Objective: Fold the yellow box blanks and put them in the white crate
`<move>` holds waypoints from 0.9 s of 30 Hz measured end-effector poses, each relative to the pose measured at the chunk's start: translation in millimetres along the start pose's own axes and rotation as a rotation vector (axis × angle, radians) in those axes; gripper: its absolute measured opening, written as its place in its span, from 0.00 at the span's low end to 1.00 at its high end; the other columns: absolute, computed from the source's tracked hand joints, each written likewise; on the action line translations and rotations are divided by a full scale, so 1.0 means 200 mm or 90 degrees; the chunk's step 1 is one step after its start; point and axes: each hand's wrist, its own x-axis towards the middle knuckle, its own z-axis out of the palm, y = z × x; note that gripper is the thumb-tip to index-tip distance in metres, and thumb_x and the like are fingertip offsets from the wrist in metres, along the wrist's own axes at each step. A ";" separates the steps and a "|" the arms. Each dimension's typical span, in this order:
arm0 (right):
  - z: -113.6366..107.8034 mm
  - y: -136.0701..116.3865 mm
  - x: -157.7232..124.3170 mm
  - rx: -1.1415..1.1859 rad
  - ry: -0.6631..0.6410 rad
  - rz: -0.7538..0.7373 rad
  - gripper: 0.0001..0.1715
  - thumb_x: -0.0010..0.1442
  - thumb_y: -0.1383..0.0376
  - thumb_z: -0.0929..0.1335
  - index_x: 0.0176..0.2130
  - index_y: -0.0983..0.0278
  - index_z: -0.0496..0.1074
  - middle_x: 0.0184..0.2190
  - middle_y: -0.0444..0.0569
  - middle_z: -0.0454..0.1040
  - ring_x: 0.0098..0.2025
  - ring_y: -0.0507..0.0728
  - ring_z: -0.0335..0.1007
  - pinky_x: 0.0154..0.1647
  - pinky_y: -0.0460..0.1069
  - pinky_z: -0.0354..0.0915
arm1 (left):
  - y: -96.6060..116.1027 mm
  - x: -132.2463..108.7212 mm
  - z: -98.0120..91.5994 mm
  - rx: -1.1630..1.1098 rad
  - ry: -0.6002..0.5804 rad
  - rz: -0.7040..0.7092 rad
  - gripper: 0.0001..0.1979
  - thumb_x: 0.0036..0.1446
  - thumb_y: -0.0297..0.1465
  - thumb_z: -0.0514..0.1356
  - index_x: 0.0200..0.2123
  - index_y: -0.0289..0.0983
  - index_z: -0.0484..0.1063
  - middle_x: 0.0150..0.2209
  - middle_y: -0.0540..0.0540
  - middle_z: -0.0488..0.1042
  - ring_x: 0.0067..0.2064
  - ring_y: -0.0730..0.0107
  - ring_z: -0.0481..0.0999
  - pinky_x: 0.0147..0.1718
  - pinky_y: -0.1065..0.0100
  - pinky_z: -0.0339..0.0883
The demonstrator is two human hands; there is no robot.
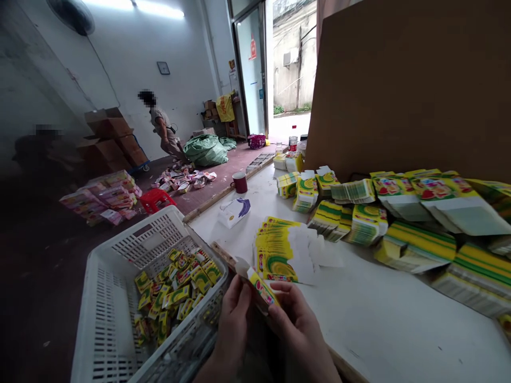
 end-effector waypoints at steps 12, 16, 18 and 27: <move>-0.25 -0.07 -0.03 -0.619 0.068 -0.334 0.17 0.59 0.62 0.67 0.47 0.48 0.76 0.42 0.46 0.80 0.44 0.63 0.74 0.47 0.57 0.68 | 0.24 0.03 -0.05 0.209 -0.140 0.136 0.39 0.46 0.53 0.64 0.57 0.36 0.65 0.57 0.34 0.68 0.58 0.49 0.66 0.57 0.56 0.58; -0.20 -0.08 -0.05 -0.683 -0.119 -0.458 0.27 0.57 0.63 0.70 0.54 0.43 0.69 0.48 0.41 0.78 0.56 0.63 0.68 0.66 0.62 0.47 | 0.28 0.00 -0.04 0.398 -0.338 0.031 0.47 0.28 0.38 0.76 0.56 0.39 0.65 0.54 0.41 0.71 0.55 0.49 0.69 0.55 0.58 0.62; -0.16 -0.08 -0.07 -0.634 -0.045 -0.471 0.33 0.58 0.63 0.69 0.60 0.46 0.61 0.54 0.43 0.73 0.62 0.64 0.61 0.68 0.62 0.41 | 0.26 -0.01 -0.02 0.434 -0.370 0.009 0.38 0.35 0.34 0.74 0.52 0.40 0.67 0.48 0.45 0.75 0.49 0.54 0.74 0.49 0.61 0.67; -0.12 -0.06 -0.06 0.206 0.137 0.225 0.26 0.49 0.48 0.72 0.37 0.67 0.76 0.34 0.55 0.80 0.37 0.67 0.76 0.40 0.58 0.71 | 0.09 -0.07 0.00 0.564 -0.345 0.212 0.46 0.40 0.33 0.70 0.60 0.43 0.50 0.47 0.44 0.73 0.45 0.55 0.75 0.44 0.59 0.70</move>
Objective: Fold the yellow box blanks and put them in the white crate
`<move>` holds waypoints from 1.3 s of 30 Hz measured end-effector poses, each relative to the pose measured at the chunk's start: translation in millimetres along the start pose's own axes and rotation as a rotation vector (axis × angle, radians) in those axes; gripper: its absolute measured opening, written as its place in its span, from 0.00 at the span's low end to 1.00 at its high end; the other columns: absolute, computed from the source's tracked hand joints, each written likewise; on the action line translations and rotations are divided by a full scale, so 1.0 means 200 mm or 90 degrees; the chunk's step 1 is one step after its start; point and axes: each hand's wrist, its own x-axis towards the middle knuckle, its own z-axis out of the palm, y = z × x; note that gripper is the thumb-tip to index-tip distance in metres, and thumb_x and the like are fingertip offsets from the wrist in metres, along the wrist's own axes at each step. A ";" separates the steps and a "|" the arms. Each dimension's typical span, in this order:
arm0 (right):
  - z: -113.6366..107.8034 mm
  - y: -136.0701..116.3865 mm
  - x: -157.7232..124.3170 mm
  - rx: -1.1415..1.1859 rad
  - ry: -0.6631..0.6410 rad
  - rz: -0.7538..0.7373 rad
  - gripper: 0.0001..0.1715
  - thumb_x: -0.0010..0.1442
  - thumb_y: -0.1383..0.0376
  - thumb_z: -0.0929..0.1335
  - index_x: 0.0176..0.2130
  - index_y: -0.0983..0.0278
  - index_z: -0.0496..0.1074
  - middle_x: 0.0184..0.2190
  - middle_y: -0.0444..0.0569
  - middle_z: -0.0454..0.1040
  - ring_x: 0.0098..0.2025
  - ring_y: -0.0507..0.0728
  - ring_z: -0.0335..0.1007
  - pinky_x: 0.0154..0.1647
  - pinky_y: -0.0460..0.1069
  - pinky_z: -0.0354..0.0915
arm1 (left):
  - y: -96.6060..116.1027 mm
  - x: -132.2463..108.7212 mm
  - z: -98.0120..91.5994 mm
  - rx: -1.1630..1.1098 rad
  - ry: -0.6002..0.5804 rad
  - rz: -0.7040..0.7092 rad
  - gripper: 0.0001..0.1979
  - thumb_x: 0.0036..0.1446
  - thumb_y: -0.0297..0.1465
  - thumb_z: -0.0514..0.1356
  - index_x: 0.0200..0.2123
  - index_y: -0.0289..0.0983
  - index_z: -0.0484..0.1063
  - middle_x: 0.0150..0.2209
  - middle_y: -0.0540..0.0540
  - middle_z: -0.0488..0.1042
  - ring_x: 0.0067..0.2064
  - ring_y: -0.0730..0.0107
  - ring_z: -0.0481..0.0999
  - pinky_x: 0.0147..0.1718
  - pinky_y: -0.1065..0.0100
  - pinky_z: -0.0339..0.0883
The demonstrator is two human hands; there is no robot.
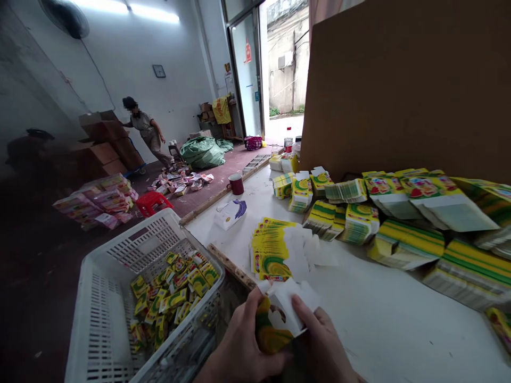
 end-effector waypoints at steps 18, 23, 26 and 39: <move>0.01 0.06 0.02 -0.180 -0.050 -0.113 0.29 0.48 0.49 0.72 0.42 0.67 0.78 0.41 0.59 0.80 0.49 0.70 0.73 0.51 0.59 0.69 | -0.04 0.00 0.03 0.034 -0.064 -0.039 0.34 0.40 0.25 0.62 0.51 0.40 0.52 0.47 0.38 0.71 0.46 0.49 0.73 0.43 0.55 0.68; -0.03 0.18 0.03 -0.406 -0.129 -0.392 0.32 0.61 0.56 0.63 0.62 0.59 0.61 0.63 0.53 0.62 0.64 0.65 0.58 0.63 0.60 0.57 | -0.04 0.01 0.05 -0.007 -0.099 0.003 0.28 0.47 0.26 0.61 0.53 0.40 0.58 0.47 0.39 0.71 0.47 0.51 0.73 0.46 0.56 0.67; -0.08 0.20 0.05 -0.500 -0.153 -0.476 0.29 0.62 0.65 0.60 0.63 0.57 0.60 0.63 0.50 0.62 0.64 0.63 0.58 0.63 0.58 0.58 | -0.04 0.00 0.06 0.063 -0.049 -0.020 0.23 0.47 0.27 0.61 0.48 0.38 0.62 0.45 0.37 0.70 0.47 0.50 0.71 0.47 0.54 0.66; -0.10 0.08 0.07 -0.714 -0.188 -0.440 0.24 0.66 0.54 0.58 0.49 0.60 0.75 0.65 0.60 0.55 0.61 0.66 0.62 0.55 0.55 0.66 | -0.05 0.04 -0.07 0.084 -0.036 -0.160 0.33 0.39 0.33 0.67 0.49 0.38 0.59 0.44 0.42 0.74 0.44 0.52 0.74 0.43 0.56 0.67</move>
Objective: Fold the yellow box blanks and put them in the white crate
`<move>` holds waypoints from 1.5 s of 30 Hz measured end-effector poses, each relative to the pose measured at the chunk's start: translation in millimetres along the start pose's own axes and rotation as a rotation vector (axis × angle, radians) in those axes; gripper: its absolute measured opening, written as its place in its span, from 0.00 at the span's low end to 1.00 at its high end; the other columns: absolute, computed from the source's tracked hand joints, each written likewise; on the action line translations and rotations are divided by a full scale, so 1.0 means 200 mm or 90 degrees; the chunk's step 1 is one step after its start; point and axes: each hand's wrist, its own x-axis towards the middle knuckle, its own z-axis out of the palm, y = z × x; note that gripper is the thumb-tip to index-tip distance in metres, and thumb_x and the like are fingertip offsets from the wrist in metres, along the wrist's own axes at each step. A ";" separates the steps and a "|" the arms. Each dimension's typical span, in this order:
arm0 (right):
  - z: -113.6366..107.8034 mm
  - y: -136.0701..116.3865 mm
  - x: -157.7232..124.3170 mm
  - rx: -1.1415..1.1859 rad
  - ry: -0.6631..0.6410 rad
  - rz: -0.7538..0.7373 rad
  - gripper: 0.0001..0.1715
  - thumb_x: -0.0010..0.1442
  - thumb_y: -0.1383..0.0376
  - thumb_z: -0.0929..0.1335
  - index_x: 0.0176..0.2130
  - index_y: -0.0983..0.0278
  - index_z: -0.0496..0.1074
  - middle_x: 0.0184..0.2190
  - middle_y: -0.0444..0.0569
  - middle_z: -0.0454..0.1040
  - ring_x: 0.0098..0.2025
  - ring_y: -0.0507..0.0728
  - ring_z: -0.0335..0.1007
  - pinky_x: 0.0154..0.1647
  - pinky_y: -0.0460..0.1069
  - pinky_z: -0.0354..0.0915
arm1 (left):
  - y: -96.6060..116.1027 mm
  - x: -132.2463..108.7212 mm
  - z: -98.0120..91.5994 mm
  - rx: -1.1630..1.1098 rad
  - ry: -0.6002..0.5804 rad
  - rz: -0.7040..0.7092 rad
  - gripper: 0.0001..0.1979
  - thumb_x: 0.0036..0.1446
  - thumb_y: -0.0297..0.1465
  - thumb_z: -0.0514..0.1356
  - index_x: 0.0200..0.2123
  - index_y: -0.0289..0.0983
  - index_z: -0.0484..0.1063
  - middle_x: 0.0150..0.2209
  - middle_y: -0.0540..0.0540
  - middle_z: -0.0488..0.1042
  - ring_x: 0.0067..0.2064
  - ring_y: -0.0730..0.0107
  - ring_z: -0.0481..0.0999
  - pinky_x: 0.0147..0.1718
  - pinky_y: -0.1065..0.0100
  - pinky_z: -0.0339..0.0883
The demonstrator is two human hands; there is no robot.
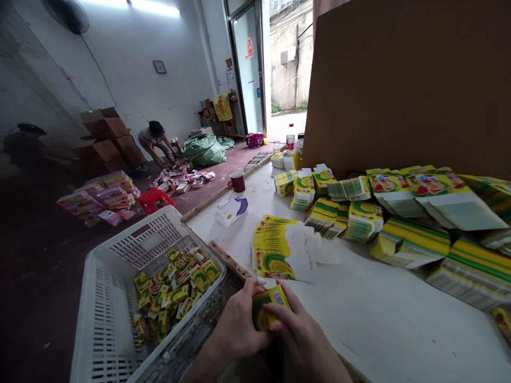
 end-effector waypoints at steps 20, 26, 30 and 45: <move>-0.04 0.23 0.32 -0.207 0.155 0.214 0.26 0.59 0.64 0.64 0.55 0.71 0.65 0.48 0.64 0.71 0.48 0.67 0.70 0.49 0.59 0.66 | -0.03 0.11 -0.10 -0.846 0.647 -0.136 0.27 0.58 0.52 0.51 0.54 0.41 0.62 0.54 0.40 0.68 0.55 0.61 0.70 0.51 0.64 0.67; 0.03 0.23 0.32 -0.316 0.123 0.220 0.08 0.57 0.71 0.65 0.38 0.68 0.72 0.35 0.58 0.75 0.40 0.67 0.70 0.44 0.58 0.64 | -0.05 0.13 -0.05 -0.902 0.546 -0.249 0.18 0.65 0.43 0.48 0.47 0.35 0.66 0.56 0.34 0.65 0.53 0.62 0.70 0.46 0.64 0.72; 0.03 0.22 0.27 -0.345 0.128 0.216 0.12 0.56 0.68 0.68 0.41 0.68 0.72 0.39 0.60 0.73 0.43 0.67 0.68 0.47 0.57 0.63 | -0.04 0.11 0.02 -0.896 0.486 -0.277 0.14 0.64 0.37 0.52 0.45 0.34 0.67 0.53 0.35 0.67 0.49 0.63 0.72 0.39 0.66 0.74; -0.04 0.07 0.20 0.000 0.243 0.226 0.15 0.55 0.54 0.67 0.30 0.59 0.59 0.23 0.42 0.67 0.25 0.54 0.63 0.26 0.48 0.60 | 0.00 0.05 0.14 -0.842 0.324 -0.155 0.20 0.56 0.40 0.63 0.49 0.37 0.68 0.51 0.40 0.71 0.54 0.60 0.69 0.52 0.61 0.65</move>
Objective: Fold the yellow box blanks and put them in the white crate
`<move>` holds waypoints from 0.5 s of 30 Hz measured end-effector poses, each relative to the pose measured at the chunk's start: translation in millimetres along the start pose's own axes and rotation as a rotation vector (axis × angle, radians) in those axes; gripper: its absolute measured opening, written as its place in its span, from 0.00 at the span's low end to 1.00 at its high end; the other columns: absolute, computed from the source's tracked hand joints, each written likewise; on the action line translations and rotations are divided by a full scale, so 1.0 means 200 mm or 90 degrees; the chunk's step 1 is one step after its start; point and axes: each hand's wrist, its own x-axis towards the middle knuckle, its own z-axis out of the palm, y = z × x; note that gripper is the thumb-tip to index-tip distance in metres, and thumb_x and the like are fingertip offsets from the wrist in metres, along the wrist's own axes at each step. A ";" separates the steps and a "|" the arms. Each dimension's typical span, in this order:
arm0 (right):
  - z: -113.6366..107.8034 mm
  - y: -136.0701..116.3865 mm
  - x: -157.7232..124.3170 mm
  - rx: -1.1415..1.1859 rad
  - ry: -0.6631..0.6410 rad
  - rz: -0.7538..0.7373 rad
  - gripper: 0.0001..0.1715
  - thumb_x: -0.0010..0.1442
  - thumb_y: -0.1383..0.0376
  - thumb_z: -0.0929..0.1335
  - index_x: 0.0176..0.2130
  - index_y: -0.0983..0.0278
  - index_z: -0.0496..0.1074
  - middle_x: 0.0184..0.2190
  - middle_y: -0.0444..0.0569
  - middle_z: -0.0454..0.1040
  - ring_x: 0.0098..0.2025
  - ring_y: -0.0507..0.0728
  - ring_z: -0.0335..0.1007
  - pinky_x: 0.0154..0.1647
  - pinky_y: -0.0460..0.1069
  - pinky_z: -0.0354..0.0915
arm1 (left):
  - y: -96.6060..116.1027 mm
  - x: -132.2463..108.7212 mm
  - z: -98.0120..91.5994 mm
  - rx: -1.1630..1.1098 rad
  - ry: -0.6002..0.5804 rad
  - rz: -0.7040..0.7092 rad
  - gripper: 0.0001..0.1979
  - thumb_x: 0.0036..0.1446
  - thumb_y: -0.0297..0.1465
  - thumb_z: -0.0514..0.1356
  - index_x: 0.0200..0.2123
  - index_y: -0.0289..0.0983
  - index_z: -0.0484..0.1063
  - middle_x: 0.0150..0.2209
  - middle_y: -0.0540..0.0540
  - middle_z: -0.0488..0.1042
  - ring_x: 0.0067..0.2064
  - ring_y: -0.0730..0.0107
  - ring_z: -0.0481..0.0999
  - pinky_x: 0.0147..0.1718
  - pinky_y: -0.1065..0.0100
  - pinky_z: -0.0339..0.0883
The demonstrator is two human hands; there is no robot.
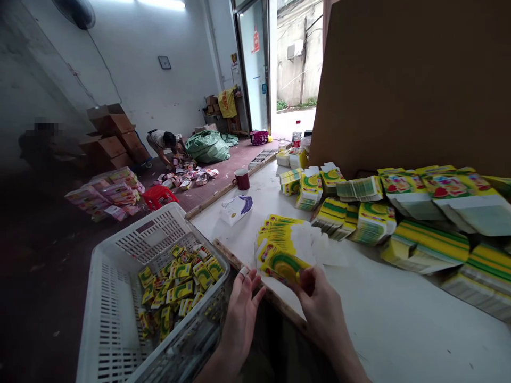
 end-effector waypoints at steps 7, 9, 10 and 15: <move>0.07 -0.20 -0.22 0.351 -0.286 -0.019 0.16 0.53 0.59 0.70 0.27 0.61 0.59 0.25 0.42 0.63 0.28 0.53 0.60 0.27 0.46 0.60 | 0.00 -0.08 -0.03 -0.087 -0.121 0.042 0.23 0.57 0.49 0.55 0.41 0.36 0.76 0.40 0.40 0.76 0.47 0.55 0.74 0.52 0.57 0.65; 0.10 -0.21 -0.27 0.398 -0.281 -0.041 0.15 0.54 0.57 0.69 0.30 0.62 0.60 0.28 0.44 0.65 0.32 0.54 0.62 0.31 0.47 0.63 | 0.02 -0.09 -0.03 -0.107 -0.122 0.087 0.23 0.60 0.48 0.52 0.37 0.36 0.76 0.35 0.42 0.74 0.42 0.59 0.74 0.46 0.61 0.67; 0.11 -0.22 -0.28 0.396 -0.282 -0.062 0.15 0.54 0.56 0.69 0.30 0.62 0.61 0.29 0.45 0.66 0.33 0.55 0.63 0.32 0.48 0.63 | 0.04 -0.09 -0.02 -0.118 -0.118 0.111 0.22 0.60 0.47 0.51 0.35 0.36 0.76 0.34 0.44 0.73 0.41 0.62 0.73 0.44 0.64 0.68; 0.10 -0.22 -0.31 0.212 -0.257 -0.087 0.10 0.52 0.64 0.68 0.26 0.62 0.61 0.26 0.44 0.65 0.28 0.54 0.61 0.29 0.47 0.60 | 0.03 -0.09 0.00 -0.085 -0.069 0.072 0.23 0.57 0.50 0.54 0.35 0.37 0.76 0.34 0.44 0.75 0.40 0.61 0.75 0.45 0.62 0.68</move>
